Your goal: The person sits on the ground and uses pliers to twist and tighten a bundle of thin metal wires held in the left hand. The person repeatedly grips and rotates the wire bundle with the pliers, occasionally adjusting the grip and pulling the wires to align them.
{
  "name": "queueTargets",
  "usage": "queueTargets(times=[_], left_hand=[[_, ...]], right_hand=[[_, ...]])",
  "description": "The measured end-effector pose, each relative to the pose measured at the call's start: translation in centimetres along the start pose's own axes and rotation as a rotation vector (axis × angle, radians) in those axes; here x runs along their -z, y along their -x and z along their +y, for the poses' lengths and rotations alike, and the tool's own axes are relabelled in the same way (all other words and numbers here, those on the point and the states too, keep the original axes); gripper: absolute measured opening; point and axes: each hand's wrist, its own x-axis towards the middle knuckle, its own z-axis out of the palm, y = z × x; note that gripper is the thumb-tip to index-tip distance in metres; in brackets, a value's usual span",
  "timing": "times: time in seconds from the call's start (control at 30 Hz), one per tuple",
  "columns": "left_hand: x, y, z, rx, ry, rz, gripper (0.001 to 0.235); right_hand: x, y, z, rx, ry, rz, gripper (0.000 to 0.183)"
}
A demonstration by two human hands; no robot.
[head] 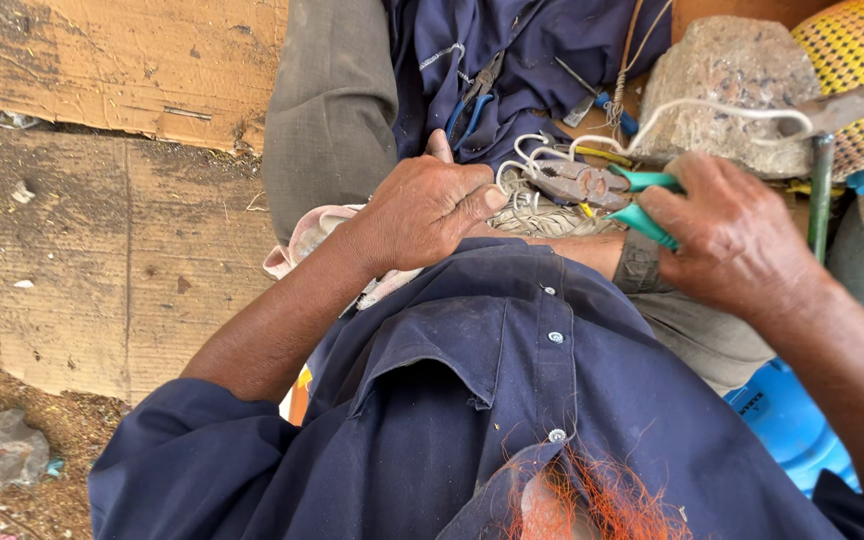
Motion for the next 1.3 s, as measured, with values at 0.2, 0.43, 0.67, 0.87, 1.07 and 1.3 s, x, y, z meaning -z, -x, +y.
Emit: queueTargets(times=[0.2,0.43,0.67,0.87,1.07,1.3], left_hand=[[-0.4,0.7,0.1,-0.037,-0.066,0.110,0.033],[-0.8,0.4,-0.3,-0.064,-0.080,0.214,0.020],[-1.3,0.6,0.0,-0.088,-0.090,0.311,0.016],[-1.9,0.4,0.1,-0.038,-0.071,0.332,0.017],[-2.7,0.5,-0.1,0.006,-0.060,0.345,0.019],[-3.3,0.6,-0.2,0.049,-0.065,0.336,0.021]], right_hand=[[2.5,-0.5,-0.1,0.024,0.051,-0.045,0.034],[3.2,-0.9,-0.9,0.027,0.014,0.003,0.030],[1.6,0.5,-1.9,-0.157,-0.215,-0.179,0.046],[0.4,1.4,-2.5,-0.102,-0.228,-0.010,0.041],[-0.1,1.4,-2.8,-0.099,-0.150,0.033,0.038],[0.0,1.1,-3.3,-0.096,-0.097,0.034,0.037]])
